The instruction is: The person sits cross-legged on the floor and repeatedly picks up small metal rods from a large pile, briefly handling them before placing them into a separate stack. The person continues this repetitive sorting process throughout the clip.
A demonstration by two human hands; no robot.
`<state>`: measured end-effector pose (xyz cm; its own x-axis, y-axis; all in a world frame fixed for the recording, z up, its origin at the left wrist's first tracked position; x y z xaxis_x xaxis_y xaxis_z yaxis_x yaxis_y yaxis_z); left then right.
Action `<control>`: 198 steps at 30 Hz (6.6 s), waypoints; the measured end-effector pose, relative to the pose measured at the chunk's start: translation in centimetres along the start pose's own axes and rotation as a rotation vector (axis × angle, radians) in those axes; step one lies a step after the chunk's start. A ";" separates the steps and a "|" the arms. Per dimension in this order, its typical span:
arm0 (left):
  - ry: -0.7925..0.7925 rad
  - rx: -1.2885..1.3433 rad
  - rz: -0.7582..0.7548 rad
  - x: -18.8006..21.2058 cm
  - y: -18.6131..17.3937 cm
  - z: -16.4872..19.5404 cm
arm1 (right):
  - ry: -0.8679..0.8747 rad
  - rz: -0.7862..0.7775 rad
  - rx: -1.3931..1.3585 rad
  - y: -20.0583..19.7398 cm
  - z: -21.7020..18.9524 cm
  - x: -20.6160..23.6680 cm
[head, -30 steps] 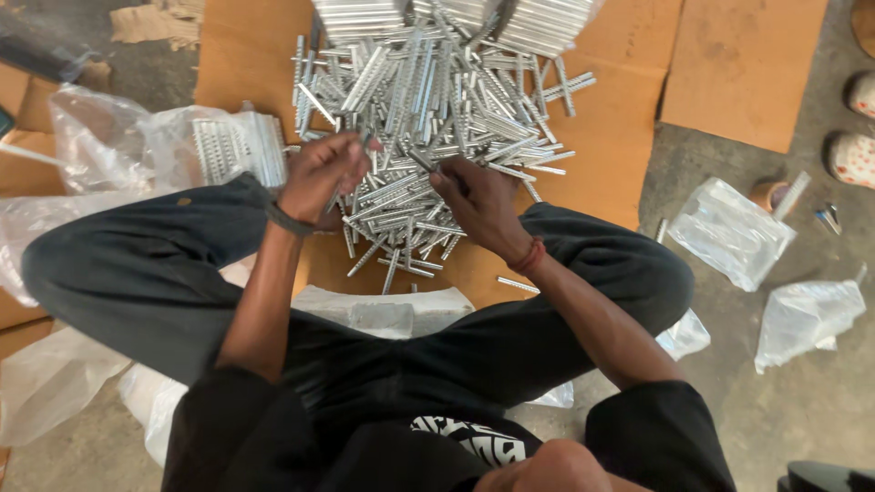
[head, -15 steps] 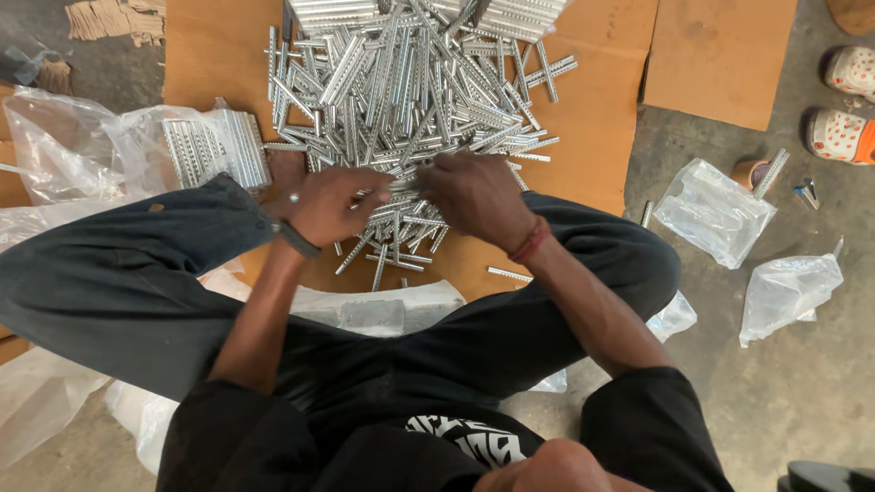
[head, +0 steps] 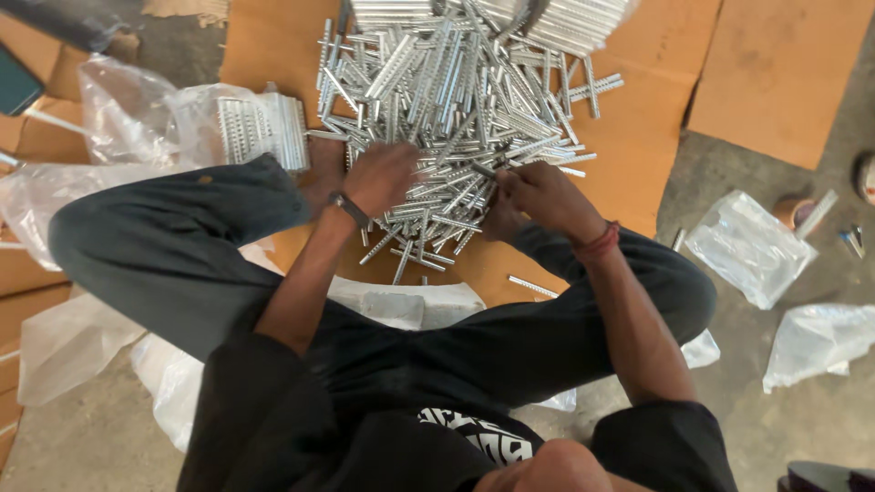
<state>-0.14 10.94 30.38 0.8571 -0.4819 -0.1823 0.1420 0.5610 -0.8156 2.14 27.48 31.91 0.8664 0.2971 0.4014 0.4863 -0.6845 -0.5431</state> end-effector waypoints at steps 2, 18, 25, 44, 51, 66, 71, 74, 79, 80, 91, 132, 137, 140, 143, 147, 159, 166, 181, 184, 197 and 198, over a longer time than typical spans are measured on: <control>-0.350 -0.116 0.072 0.5 0.1 -6.9 | -0.073 0.030 0.011 -0.3 -1.4 0.0; -1.210 -0.275 0.246 10.1 2.4 -32.3 | -0.211 0.117 0.242 0.2 -3.5 -0.7; -1.050 -0.258 0.723 11.0 -4.2 -25.6 | -0.104 0.043 0.205 0.8 -3.7 -0.6; -0.390 2.220 0.580 -0.4 0.8 -4.7 | -0.449 0.204 -0.032 2.3 -8.2 1.0; -0.228 2.212 0.565 -0.6 1.0 -1.3 | -0.536 0.236 -0.108 4.3 -7.0 0.7; -0.573 0.214 1.179 6.6 -2.5 -22.4 | 0.222 -0.162 -1.109 7.8 -0.4 -0.2; -1.111 -0.207 0.965 11.6 -3.6 -31.7 | 0.224 -0.200 -1.094 8.2 -0.8 -0.3; -1.345 -0.204 0.509 12.0 -0.4 -34.2 | 0.255 -0.211 -1.077 8.4 -0.7 -0.4; -1.557 -0.176 0.368 13.2 0.9 -33.7 | 0.278 -0.172 -1.025 8.3 -0.1 -0.3; -1.485 -0.180 0.470 12.7 -0.1 -32.9 | 0.264 -0.169 -1.013 8.2 -0.1 -0.4; -0.311 0.157 0.591 2.0 -8.2 -9.7 | -0.430 0.269 -0.292 1.8 -7.2 0.9; -0.560 0.052 0.887 4.8 -5.5 -18.6 | -0.176 0.132 0.277 1.6 -1.2 -0.4; -1.510 -0.115 0.333 12.4 -0.4 -32.8 | -0.452 0.204 0.469 2.0 -4.3 0.3; -1.404 -0.447 0.387 11.7 -1.0 -33.0 | -0.361 0.250 0.445 1.7 -3.6 -0.1; -1.577 -0.223 0.286 13.2 1.3 -33.6 | -0.341 0.246 0.474 2.2 -3.6 -0.5; -1.297 -0.245 0.617 12.3 -1.2 -31.6 | -0.274 0.202 0.356 2.6 -3.0 -0.9; -0.412 -0.167 0.635 2.5 -6.2 -15.1 | -0.377 0.199 0.066 2.9 -5.3 0.3; -0.204 -0.267 -0.049 -2.2 9.5 -12.3 | -0.317 0.373 0.124 -2.3 -4.9 1.8; 0.142 -0.470 -0.267 -0.5 10.9 -12.0 | -0.273 0.374 -0.063 -2.9 -3.3 1.2; -0.052 -0.205 -0.118 -1.4 6.5 -9.3 | -0.321 0.397 0.126 -1.9 -4.2 1.0; -0.527 2.165 0.524 -2.0 3.6 -5.3 | -0.372 0.281 -0.026 1.9 -6.1 1.7; -0.511 2.187 0.554 -1.8 3.8 -5.3 | -0.356 0.275 -0.023 1.9 -6.0 1.6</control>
<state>-3.76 10.38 24.67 0.9486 -0.1284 0.2894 -0.2344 0.3295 0.9146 3.83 22.62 35.96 0.9502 0.3094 -0.0363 0.2331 -0.7836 -0.5759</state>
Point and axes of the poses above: each hand's wrist, its own x-axis away from the middle knuckle, its own y-axis out of the palm, z = x × y, the point moved 10 cm from there along -x, towards the middle knuckle, and after that the axes turned 6 degrees about -y, right-handed, at the moved point
